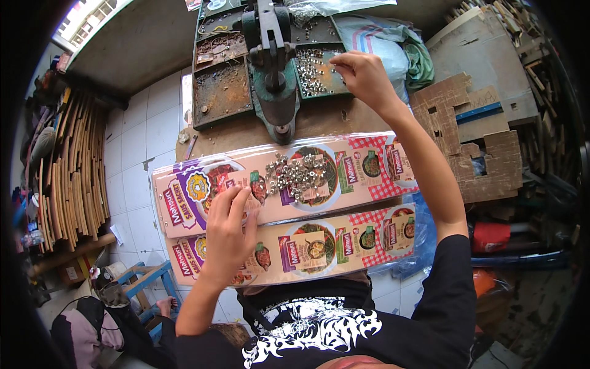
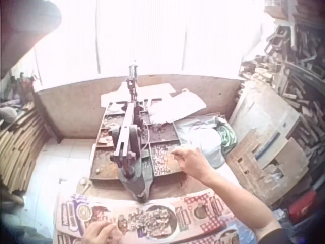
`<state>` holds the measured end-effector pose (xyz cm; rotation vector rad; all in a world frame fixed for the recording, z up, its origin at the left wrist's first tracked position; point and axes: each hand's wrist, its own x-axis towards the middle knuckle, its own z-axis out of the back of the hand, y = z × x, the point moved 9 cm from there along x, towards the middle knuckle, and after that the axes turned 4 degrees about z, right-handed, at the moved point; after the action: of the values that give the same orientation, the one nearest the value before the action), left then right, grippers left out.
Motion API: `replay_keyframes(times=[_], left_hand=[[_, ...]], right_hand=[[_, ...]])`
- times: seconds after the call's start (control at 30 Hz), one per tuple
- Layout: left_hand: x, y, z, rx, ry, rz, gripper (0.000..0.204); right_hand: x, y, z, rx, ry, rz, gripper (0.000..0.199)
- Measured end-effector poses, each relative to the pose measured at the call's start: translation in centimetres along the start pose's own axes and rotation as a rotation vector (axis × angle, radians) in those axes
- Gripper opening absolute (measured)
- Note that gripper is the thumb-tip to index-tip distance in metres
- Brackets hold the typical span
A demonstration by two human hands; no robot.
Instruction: The person handles and fits metal eyelet pieces together by hand and picks up eyelet components from a tray next to a manual press machine.
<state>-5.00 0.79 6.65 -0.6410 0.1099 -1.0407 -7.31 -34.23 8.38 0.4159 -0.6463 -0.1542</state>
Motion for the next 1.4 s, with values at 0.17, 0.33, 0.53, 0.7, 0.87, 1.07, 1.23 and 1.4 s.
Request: replay_keyframes(times=[0.17,0.33,0.53,0.7,0.87,1.07,1.23,1.4], left_hand=[[-1.7,0.8,-1.1,-0.018,0.022,0.135,0.054],[-1.7,1.6,-1.4,-0.034,0.002,0.188,0.052],[-1.6,2.1,-2.0,-0.041,-0.019,0.198,0.046],[-1.4,2.2,-2.0,-0.015,-0.052,0.191,0.041],[-1.5,2.3,-2.0,-0.006,-0.084,0.191,0.038],[-1.5,2.2,-1.6,-0.016,-0.109,0.194,0.036],[-1.5,2.4,-2.0,-0.024,-0.125,0.180,0.035],[-1.6,2.2,-1.9,0.010,-0.130,0.178,0.035]], right_hand=[[3.5,-3.1,-2.1,-0.130,0.072,0.011,0.015],[5.2,-4.3,-5.3,-0.190,0.274,-0.064,0.019],[5.5,-4.5,-6.1,-0.283,0.349,0.019,0.020],[6.0,-4.0,-6.7,-0.286,0.304,0.119,0.013],[6.7,-3.7,-6.8,-0.269,0.330,0.091,0.012],[7.2,-3.5,-6.2,-0.208,0.356,0.057,0.014],[7.0,-4.3,-5.9,-0.190,0.373,0.071,0.016],[9.7,-5.7,-4.0,-0.122,0.257,0.027,0.018]])
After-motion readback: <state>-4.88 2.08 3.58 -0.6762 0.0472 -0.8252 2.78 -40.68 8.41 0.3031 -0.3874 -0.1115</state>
